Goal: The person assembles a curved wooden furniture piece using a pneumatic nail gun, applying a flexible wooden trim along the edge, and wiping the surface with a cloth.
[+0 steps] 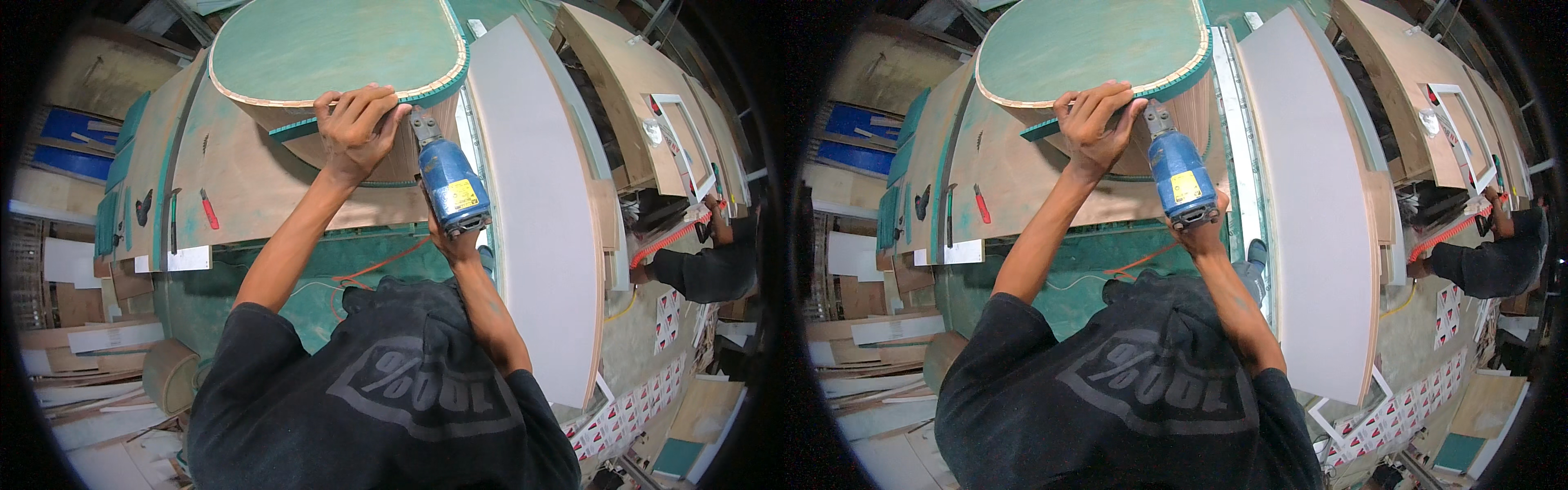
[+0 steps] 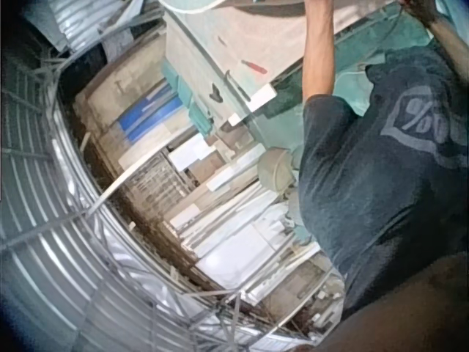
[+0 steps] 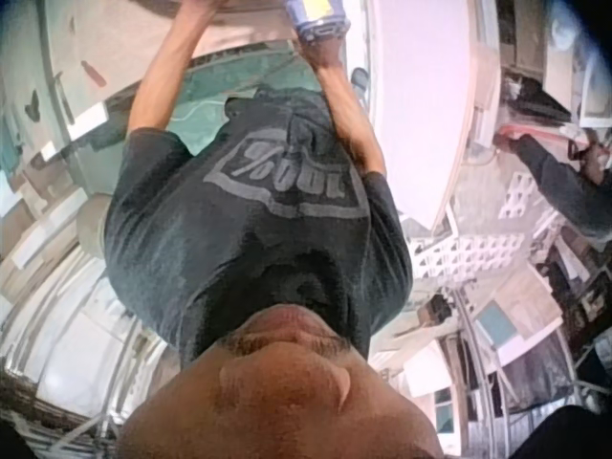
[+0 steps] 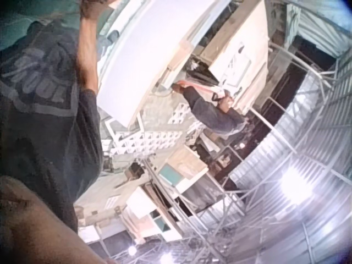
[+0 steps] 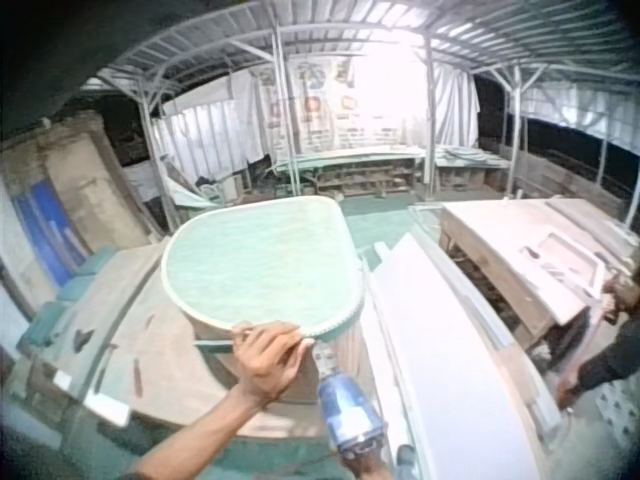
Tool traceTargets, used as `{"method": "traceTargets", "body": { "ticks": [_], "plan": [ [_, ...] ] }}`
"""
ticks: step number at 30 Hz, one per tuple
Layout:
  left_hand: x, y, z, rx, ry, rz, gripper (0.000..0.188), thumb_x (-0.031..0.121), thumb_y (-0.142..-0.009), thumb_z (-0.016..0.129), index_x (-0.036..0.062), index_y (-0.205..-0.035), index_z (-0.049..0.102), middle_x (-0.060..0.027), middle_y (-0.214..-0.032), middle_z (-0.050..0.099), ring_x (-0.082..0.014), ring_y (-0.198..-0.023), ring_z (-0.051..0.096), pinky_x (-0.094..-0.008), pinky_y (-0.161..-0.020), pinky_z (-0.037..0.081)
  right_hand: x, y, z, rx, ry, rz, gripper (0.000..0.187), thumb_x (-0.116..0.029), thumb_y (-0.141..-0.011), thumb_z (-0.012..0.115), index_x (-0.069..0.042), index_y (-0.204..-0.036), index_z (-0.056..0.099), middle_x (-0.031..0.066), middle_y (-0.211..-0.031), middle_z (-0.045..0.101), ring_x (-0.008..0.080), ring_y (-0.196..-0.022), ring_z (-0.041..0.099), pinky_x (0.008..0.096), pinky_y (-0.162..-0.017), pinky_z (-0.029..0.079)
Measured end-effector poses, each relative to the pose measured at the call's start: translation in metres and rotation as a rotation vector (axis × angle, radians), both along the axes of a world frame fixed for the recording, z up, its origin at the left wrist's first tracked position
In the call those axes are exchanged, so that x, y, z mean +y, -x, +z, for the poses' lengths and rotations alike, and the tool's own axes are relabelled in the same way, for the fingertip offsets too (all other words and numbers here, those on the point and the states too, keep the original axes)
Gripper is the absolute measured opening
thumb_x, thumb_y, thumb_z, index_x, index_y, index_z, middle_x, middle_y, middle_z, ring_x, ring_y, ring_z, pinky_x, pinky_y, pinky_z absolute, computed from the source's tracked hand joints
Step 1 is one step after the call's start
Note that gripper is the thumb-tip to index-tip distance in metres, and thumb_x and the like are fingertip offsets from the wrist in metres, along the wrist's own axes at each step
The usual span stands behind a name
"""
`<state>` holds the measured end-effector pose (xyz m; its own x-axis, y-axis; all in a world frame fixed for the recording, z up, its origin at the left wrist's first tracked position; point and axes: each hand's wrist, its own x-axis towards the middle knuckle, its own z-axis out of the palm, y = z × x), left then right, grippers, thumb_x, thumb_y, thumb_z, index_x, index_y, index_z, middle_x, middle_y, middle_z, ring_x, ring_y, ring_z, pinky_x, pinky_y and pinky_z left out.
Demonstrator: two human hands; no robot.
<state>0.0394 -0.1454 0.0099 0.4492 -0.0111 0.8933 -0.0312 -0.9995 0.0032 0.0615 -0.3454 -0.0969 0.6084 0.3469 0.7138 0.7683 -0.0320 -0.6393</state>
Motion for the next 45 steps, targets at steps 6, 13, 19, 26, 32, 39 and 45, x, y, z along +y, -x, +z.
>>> {"method": "traceTargets", "body": {
  "ticks": [6,13,19,26,32,39,45],
  "plan": [
    [-0.001,0.0,0.001,0.004,-0.029,0.015,0.018,0.022,-0.079,0.084,0.015,-0.092,0.073,0.0025,-0.098,0.074,-0.0127,-0.093,0.069,-0.0333,-0.092,0.035,0.003,0.003,-0.006,0.046,-0.03,0.024,0.015,-0.012,-0.072,0.075,-0.004,-0.081,0.066,0.0063,-0.071,0.067,0.0194,-0.062,0.068,0.0315,-0.058,0.053],
    [0.002,-0.002,-0.004,-0.014,-0.076,0.013,0.023,0.022,-0.079,0.084,0.0138,-0.097,0.072,0.001,-0.1,0.073,-0.0134,-0.092,0.068,-0.0333,-0.09,0.035,0.002,0.006,-0.008,-0.092,-0.047,0.013,0.022,-0.021,-0.078,0.08,-0.003,-0.085,0.068,0.008,-0.076,0.068,0.0222,-0.064,0.069,0.0335,-0.058,0.053],
    [0.013,0.0,-0.006,0.023,-0.164,-0.016,0.035,0.022,-0.077,0.084,0.0135,-0.108,0.071,0.0005,-0.104,0.072,-0.0143,-0.094,0.068,-0.0334,-0.09,0.035,0.01,0.009,-0.022,-0.179,0.132,-0.086,0.029,-0.026,-0.08,0.08,-0.001,-0.087,0.069,0.0096,-0.077,0.069,0.0229,-0.065,0.07,0.0339,-0.059,0.054],
    [0.023,0.0,-0.007,0.04,-0.228,-0.075,0.036,0.018,-0.077,0.082,0.0127,-0.112,0.072,0.0003,-0.108,0.072,-0.0144,-0.099,0.068,-0.0336,-0.089,0.034,0.011,0.007,-0.042,-0.161,0.139,-0.071,0.061,-0.059,-0.081,0.076,0.001,-0.089,0.066,0.0101,-0.077,0.067,0.023,-0.065,0.069,0.0346,-0.058,0.053],
    [0.02,0.0,-0.008,0.037,-0.215,-0.074,0.037,0.016,-0.078,0.082,0.0113,-0.113,0.072,-0.0008,-0.11,0.072,-0.0154,-0.099,0.067,-0.034,-0.09,0.035,0.015,0.015,-0.043,0.077,-0.142,0.041,0.067,-0.065,-0.08,0.074,0.001,-0.091,0.065,0.0107,-0.077,0.066,0.0242,-0.065,0.069,0.0351,-0.058,0.053],
    [0.018,0.002,-0.012,0.019,-0.17,-0.098,0.036,0.015,-0.078,0.081,0.0103,-0.113,0.072,-0.0017,-0.11,0.071,-0.0174,-0.099,0.067,-0.0345,-0.09,0.036,0.015,0.021,-0.014,0.023,-0.054,-0.032,0.065,-0.063,-0.08,0.076,0.001,-0.091,0.066,0.0098,-0.077,0.067,0.0236,-0.064,0.07,0.035,-0.058,0.054],
    [0.019,0.002,-0.005,0.05,-0.174,-0.084,0.036,0.016,-0.078,0.081,0.0126,-0.112,0.072,0.0001,-0.111,0.07,-0.016,-0.101,0.066,-0.0345,-0.091,0.036,0.013,0.021,-0.013,0.087,-0.119,0.022,0.057,-0.058,-0.081,0.076,-0.002,-0.086,0.066,0.0066,-0.072,0.065,0.0217,-0.063,0.068,0.033,-0.057,0.052]
  ]
}}
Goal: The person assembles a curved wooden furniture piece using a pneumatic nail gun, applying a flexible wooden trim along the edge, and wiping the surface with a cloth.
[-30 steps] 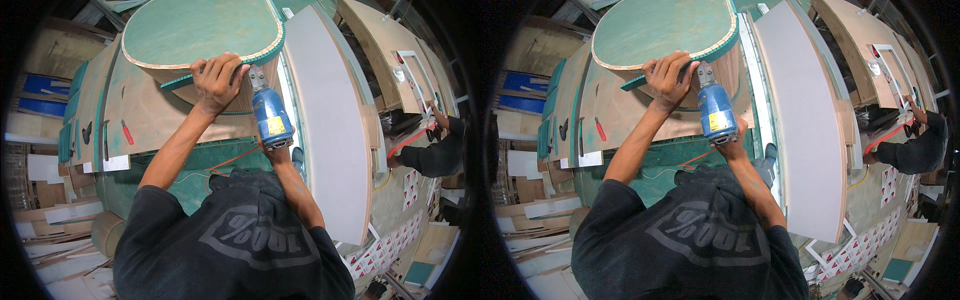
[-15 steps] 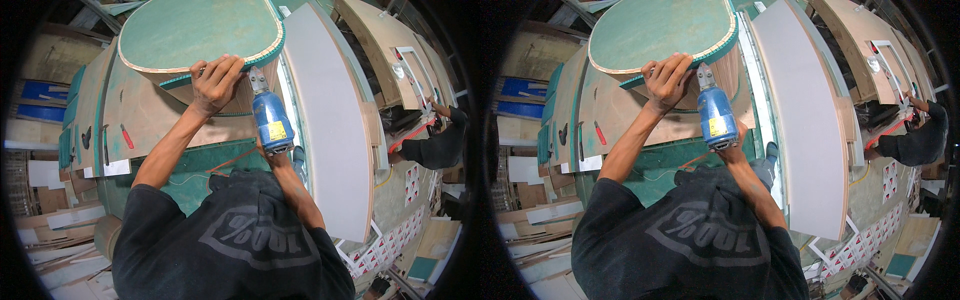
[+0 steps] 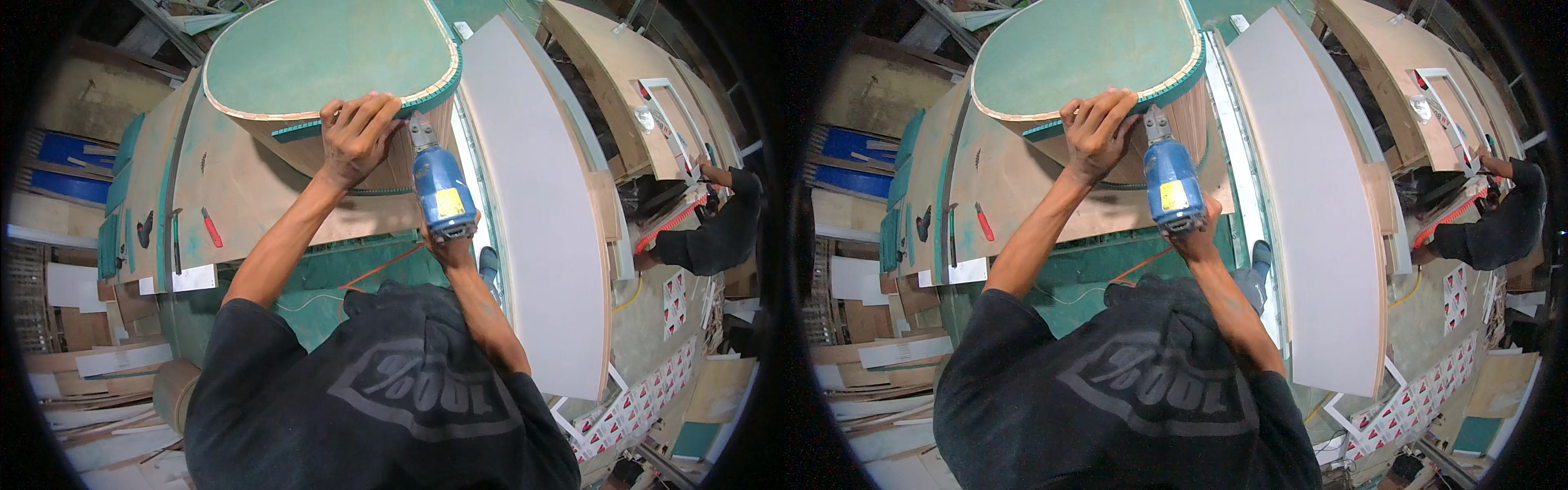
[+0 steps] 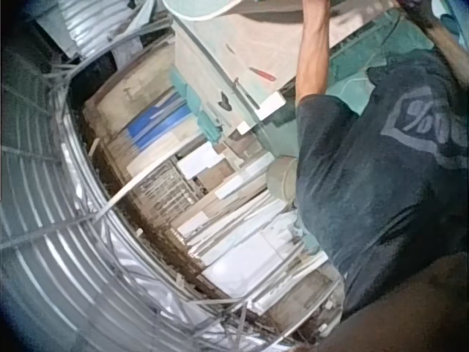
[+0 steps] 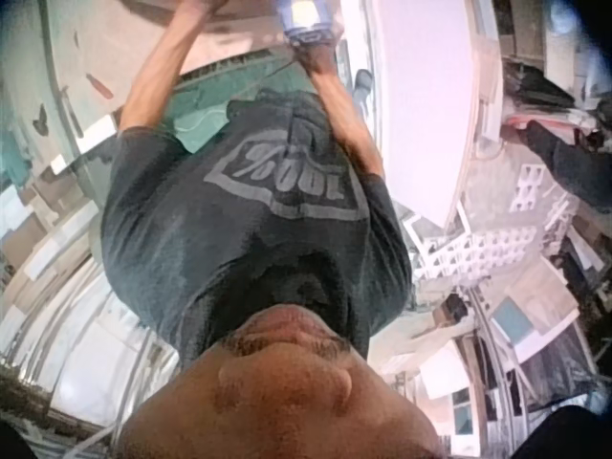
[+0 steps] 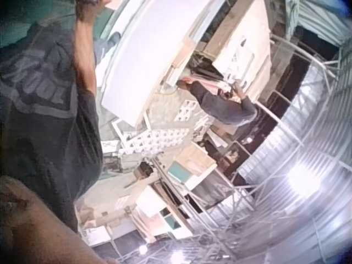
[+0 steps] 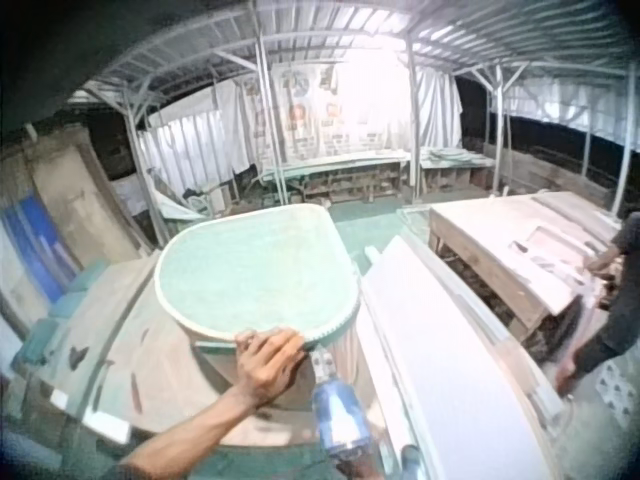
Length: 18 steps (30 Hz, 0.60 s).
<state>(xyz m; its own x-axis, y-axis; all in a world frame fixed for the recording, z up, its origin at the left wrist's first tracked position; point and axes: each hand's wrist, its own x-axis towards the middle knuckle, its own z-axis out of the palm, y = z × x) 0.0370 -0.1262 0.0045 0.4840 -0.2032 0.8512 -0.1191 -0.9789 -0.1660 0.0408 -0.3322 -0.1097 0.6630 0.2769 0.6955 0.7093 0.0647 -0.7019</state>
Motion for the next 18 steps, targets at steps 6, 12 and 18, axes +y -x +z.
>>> {"method": "traceTargets", "body": {
  "ticks": [6,12,18],
  "plan": [
    [0.003,0.01,0.009,0.071,0.153,-0.043,0.034,0.022,-0.078,0.082,0.0147,-0.11,0.073,0.0003,-0.111,0.071,-0.016,-0.099,0.065,-0.0341,-0.092,0.037,-0.002,0.012,0.01,-0.112,0.048,-0.1,0.038,-0.037,-0.079,0.08,-0.003,-0.081,0.064,0.0067,-0.068,0.063,0.0226,-0.061,0.067,0.0348,-0.056,0.051],
    [-0.001,0.007,0.01,0.033,0.289,-0.082,0.024,0.023,-0.08,0.082,0.0142,-0.101,0.076,-0.0008,-0.104,0.073,-0.0176,-0.095,0.065,-0.0339,-0.093,0.037,0.002,0.011,0.011,-0.083,0.067,-0.128,0.017,-0.016,-0.074,0.074,-0.005,-0.075,0.061,0.0067,-0.065,0.062,0.0233,-0.057,0.063,0.0352,-0.055,0.05],
    [-0.001,0.008,0.01,0.02,0.263,-0.068,0.021,0.021,-0.081,0.082,0.0133,-0.099,0.076,-0.001,-0.102,0.073,-0.0178,-0.095,0.065,-0.0339,-0.092,0.037,0.007,0.01,0.018,-0.085,0.06,-0.084,0.02,-0.017,-0.075,0.078,-0.003,-0.079,0.064,0.0069,-0.069,0.064,0.0219,-0.062,0.066,0.033,-0.059,0.051]
  ]
}}
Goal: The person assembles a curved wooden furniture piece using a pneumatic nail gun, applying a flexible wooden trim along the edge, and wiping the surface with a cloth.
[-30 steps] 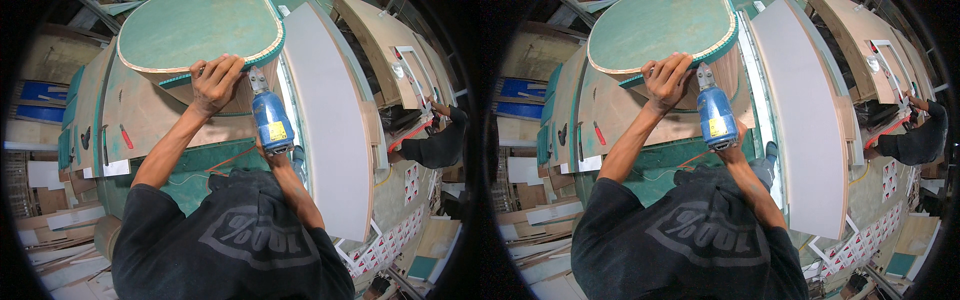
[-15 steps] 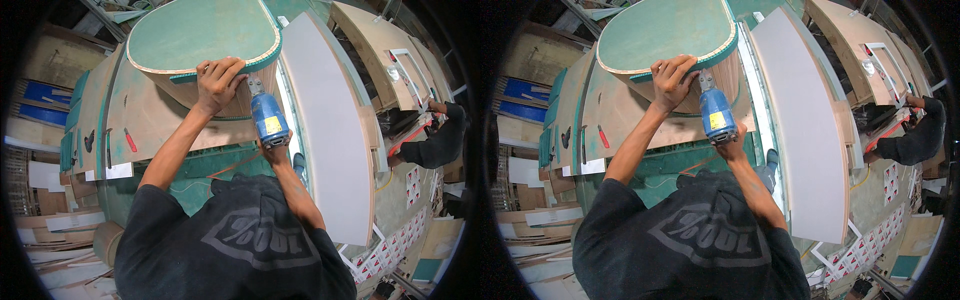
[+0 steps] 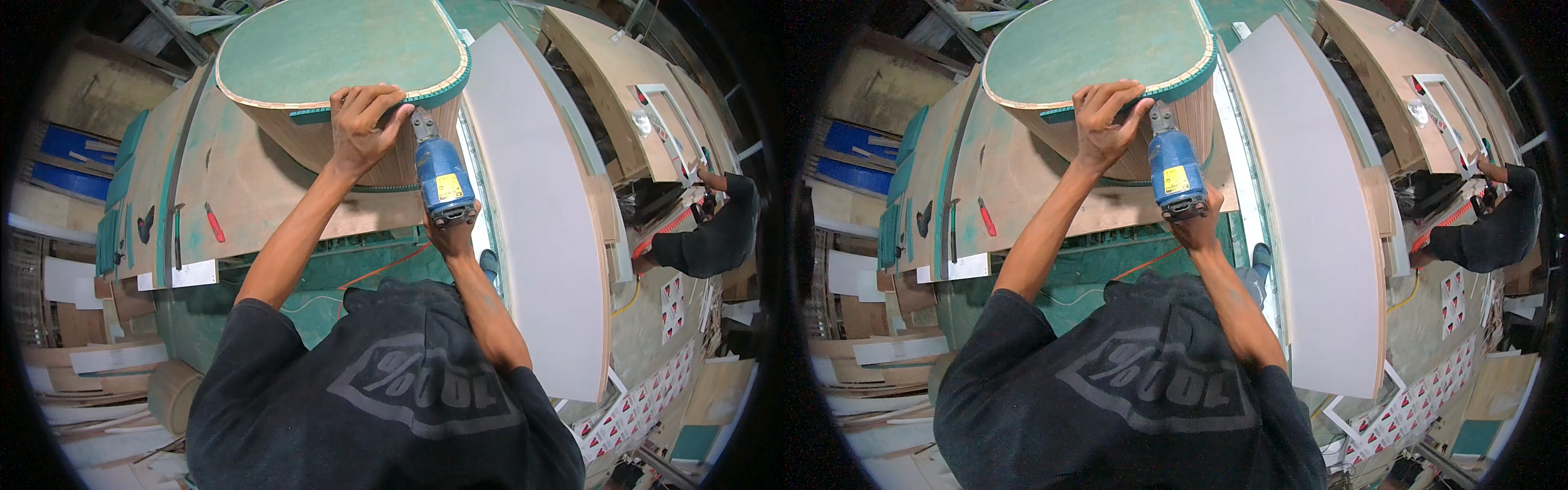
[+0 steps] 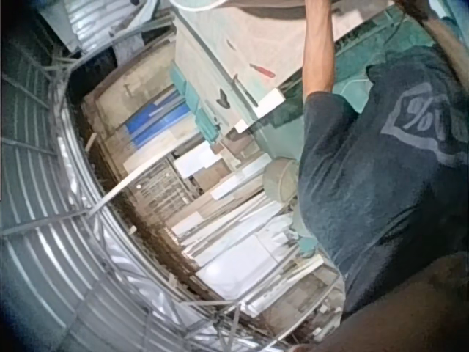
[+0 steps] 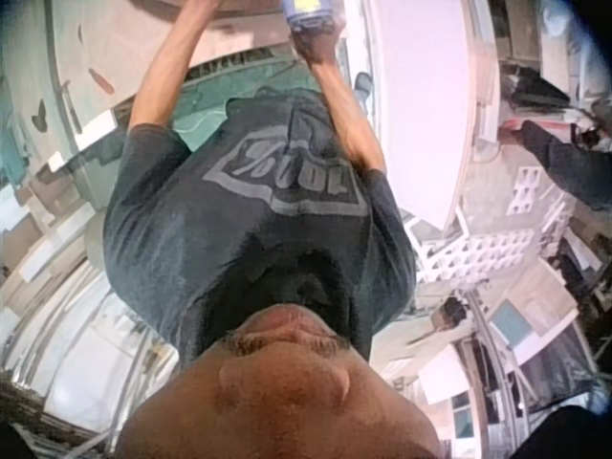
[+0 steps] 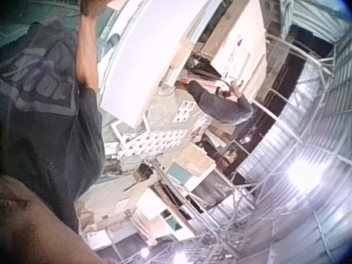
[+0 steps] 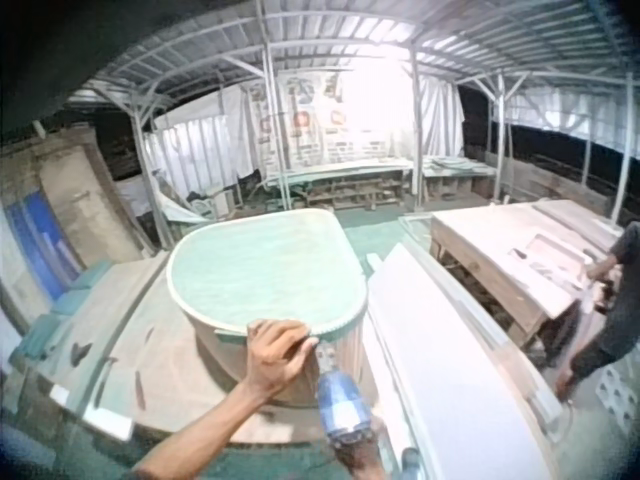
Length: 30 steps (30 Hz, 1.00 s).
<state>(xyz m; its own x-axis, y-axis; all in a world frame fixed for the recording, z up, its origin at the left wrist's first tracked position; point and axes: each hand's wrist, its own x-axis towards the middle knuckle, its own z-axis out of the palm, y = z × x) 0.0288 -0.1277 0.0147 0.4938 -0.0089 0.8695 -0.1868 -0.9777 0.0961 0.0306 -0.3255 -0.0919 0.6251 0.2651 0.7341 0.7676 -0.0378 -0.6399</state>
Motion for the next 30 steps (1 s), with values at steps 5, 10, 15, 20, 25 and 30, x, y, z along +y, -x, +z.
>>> {"method": "traceTargets", "body": {
  "ticks": [5,10,15,20,25,30],
  "plan": [
    [0.001,-0.003,-0.003,-0.029,-0.027,-0.011,0.021,0.02,-0.08,0.083,0.0125,-0.098,0.075,-0.001,-0.102,0.073,-0.0174,-0.094,0.065,-0.034,-0.092,0.038,0.003,0.001,0.002,0.109,-0.071,0.061,0.02,-0.016,-0.077,0.078,-0.002,-0.088,0.069,0.0083,-0.076,0.069,0.0196,-0.068,0.069,0.0321,-0.061,0.053],
    [0.003,-0.004,-0.007,-0.028,-0.012,-0.005,0.022,0.018,-0.079,0.083,0.0116,-0.098,0.075,-0.001,-0.102,0.073,-0.0171,-0.093,0.065,-0.0333,-0.091,0.038,-0.001,-0.004,-0.006,-0.027,0.055,0.011,0.022,-0.016,-0.079,0.079,-0.001,-0.093,0.071,0.0086,-0.08,0.071,0.0186,-0.069,0.07,0.0307,-0.063,0.054],
    [-0.002,-0.003,-0.004,-0.051,-0.033,-0.011,0.021,0.018,-0.079,0.083,0.0113,-0.098,0.075,-0.0011,-0.102,0.072,-0.0176,-0.092,0.065,-0.0327,-0.09,0.039,0.003,0.0,0.004,-0.013,-0.05,0.072,0.032,-0.02,-0.076,0.084,0.0,-0.097,0.071,0.0102,-0.084,0.072,0.0212,-0.073,0.073,0.032,-0.066,0.057],
    [0.0,-0.006,-0.009,-0.064,-0.032,-0.007,0.02,0.019,-0.081,0.082,0.0112,-0.098,0.075,-0.0012,-0.102,0.072,-0.0181,-0.092,0.064,-0.0329,-0.09,0.039,0.001,0.001,0.008,0.095,-0.052,0.122,0.036,-0.018,-0.075,0.085,0.002,-0.101,0.069,0.0115,-0.087,0.073,0.0234,-0.076,0.074,0.0335,-0.068,0.058],
    [0.003,-0.003,-0.005,-0.031,-0.038,-0.013,0.019,0.02,-0.082,0.081,0.0114,-0.098,0.075,-0.0011,-0.102,0.072,-0.0181,-0.092,0.065,-0.0334,-0.091,0.038,0.006,0.006,0.006,0.085,-0.018,0.022,0.025,-0.012,-0.077,0.078,0.001,-0.096,0.069,0.012,-0.084,0.071,0.0234,-0.072,0.072,0.0335,-0.066,0.056],
    [0.003,0.002,0.0,-0.025,-0.063,-0.004,0.018,0.021,-0.084,0.08,0.0123,-0.099,0.074,-0.0008,-0.104,0.073,-0.0163,-0.097,0.066,-0.0341,-0.092,0.038,-0.002,0.016,0.009,0.098,-0.046,0.03,0.021,-0.012,-0.076,0.077,-0.001,-0.091,0.068,0.0119,-0.079,0.07,0.0248,-0.071,0.071,0.0347,-0.064,0.055]
  ]
}}
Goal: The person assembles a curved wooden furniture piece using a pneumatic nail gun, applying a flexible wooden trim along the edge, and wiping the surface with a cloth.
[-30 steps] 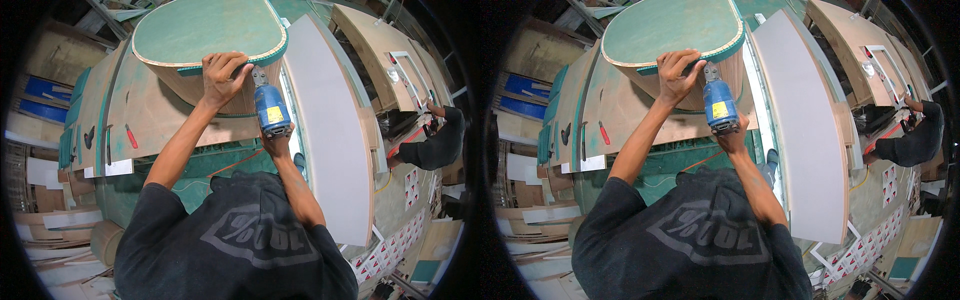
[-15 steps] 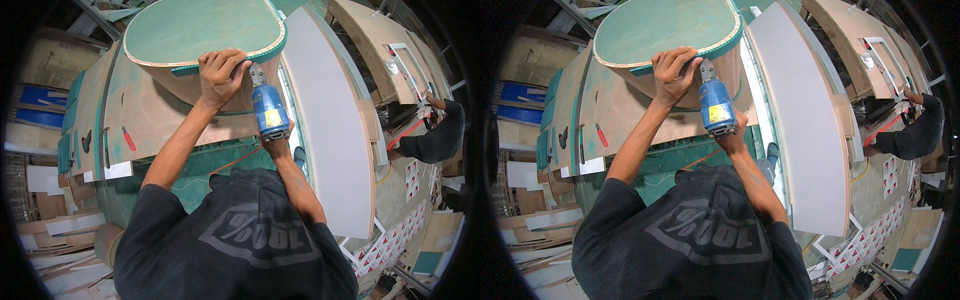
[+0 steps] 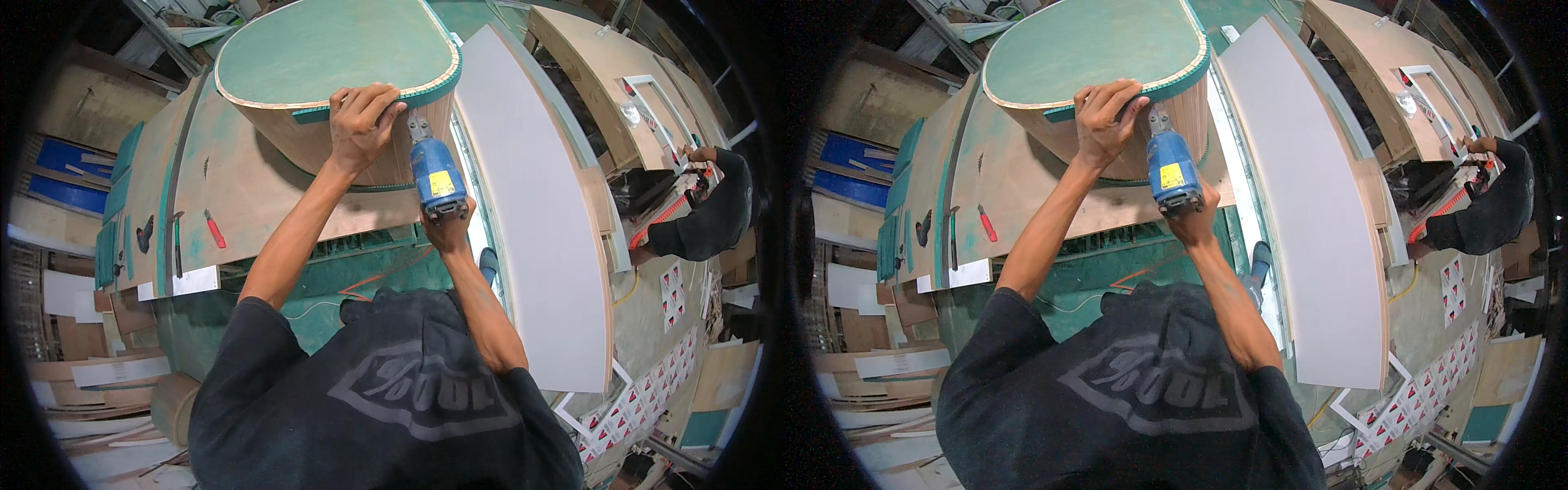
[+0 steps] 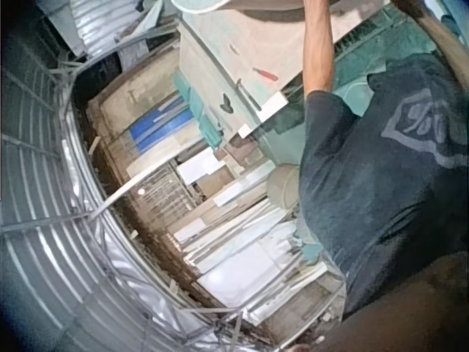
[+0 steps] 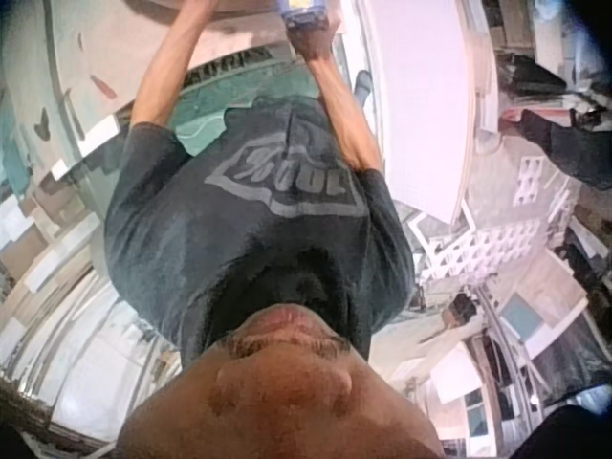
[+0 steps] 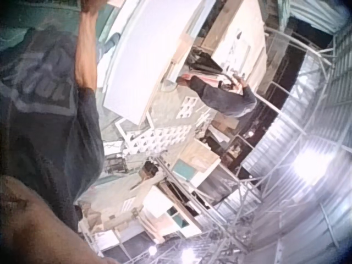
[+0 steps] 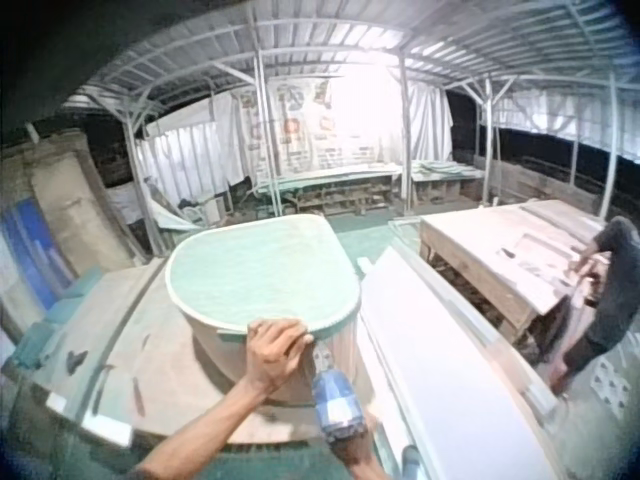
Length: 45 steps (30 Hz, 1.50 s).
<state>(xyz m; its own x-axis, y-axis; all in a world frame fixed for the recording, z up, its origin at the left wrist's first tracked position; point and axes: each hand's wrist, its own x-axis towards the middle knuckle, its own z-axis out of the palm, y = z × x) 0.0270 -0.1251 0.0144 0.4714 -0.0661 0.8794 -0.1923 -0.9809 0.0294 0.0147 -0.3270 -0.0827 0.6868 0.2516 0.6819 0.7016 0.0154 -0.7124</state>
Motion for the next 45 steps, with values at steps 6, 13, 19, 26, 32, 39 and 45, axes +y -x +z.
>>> {"method": "traceTargets", "body": {
  "ticks": [6,13,19,26,32,39,45],
  "plan": [
    [0.006,0.01,-0.014,-0.054,0.006,0.086,0.02,0.022,-0.083,0.08,0.0134,-0.101,0.074,0.0006,-0.106,0.073,-0.016,-0.099,0.067,-0.0345,-0.091,0.038,0.004,0.01,0.001,0.005,0.057,-0.016,0.033,-0.023,-0.074,0.083,-0.001,-0.091,0.067,0.0122,-0.079,0.069,0.0266,-0.071,0.071,0.0363,-0.065,0.056],
    [-0.002,0.008,-0.012,-0.061,-0.09,0.161,0.022,0.024,-0.084,0.078,0.0146,-0.104,0.073,0.0017,-0.106,0.07,-0.017,-0.097,0.065,-0.0364,-0.092,0.035,0.01,0.003,0.006,0.005,0.006,-0.009,0.033,-0.02,-0.075,0.084,0.0,-0.096,0.068,0.0106,-0.084,0.07,0.0215,-0.074,0.071,0.0331,-0.068,0.056],
    [0.0,0.004,-0.015,-0.054,-0.061,0.159,0.024,0.027,-0.083,0.079,0.0178,-0.105,0.073,0.0036,-0.105,0.067,-0.0172,-0.097,0.06,-0.038,-0.093,0.033,0.016,0.0,0.006,0.021,-0.035,0.015,0.029,-0.018,-0.078,0.081,0.0,-0.095,0.068,0.0096,-0.081,0.07,0.0197,-0.073,0.071,0.0324,-0.067,0.056],
    [-0.004,-0.001,-0.015,-0.075,0.081,0.094,0.019,0.027,-0.08,0.08,0.0189,-0.096,0.075,0.0064,-0.099,0.067,-0.0151,-0.094,0.058,-0.0361,-0.092,0.032,0.016,-0.006,-0.007,-0.027,-0.013,-0.012,0.024,-0.015,-0.077,0.08,0.0,-0.092,0.069,0.0081,-0.08,0.07,0.018,-0.071,0.07,0.032,-0.065,0.055],
    [0.0,-0.001,-0.016,-0.07,0.129,0.041,0.018,0.025,-0.079,0.081,0.0185,-0.095,0.076,0.0061,-0.098,0.067,-0.0149,-0.094,0.058,-0.0353,-0.092,0.032,0.019,-0.003,-0.004,-0.124,-0.052,-0.051,0.017,-0.008,-0.077,0.077,0.0,-0.09,0.069,0.008,-0.081,0.07,0.0171,-0.071,0.07,0.0311,-0.065,0.055],
    [0.001,-0.002,-0.018,-0.074,0.113,0.044,0.02,0.023,-0.079,0.081,0.0191,-0.098,0.075,0.0058,-0.098,0.067,-0.0155,-0.092,0.058,-0.0358,-0.092,0.033,0.021,0.004,0.0,0.031,-0.015,0.007,0.024,-0.008,-0.073,0.08,0.0,-0.093,0.068,0.0118,-0.083,0.071,0.0222,-0.073,0.071,0.0327,-0.066,0.056],
    [0.004,0.002,-0.012,-0.064,0.046,0.071,0.023,0.026,-0.08,0.082,0.0177,-0.101,0.076,0.004,-0.101,0.071,-0.015,-0.094,0.061,-0.0353,-0.094,0.033,0.026,0.006,0.002,-0.071,0.064,-0.038,0.028,-0.011,-0.072,0.083,-0.001,-0.093,0.068,0.0113,-0.082,0.07,0.024,-0.073,0.072,0.0342,-0.067,0.057]
  ]
}}
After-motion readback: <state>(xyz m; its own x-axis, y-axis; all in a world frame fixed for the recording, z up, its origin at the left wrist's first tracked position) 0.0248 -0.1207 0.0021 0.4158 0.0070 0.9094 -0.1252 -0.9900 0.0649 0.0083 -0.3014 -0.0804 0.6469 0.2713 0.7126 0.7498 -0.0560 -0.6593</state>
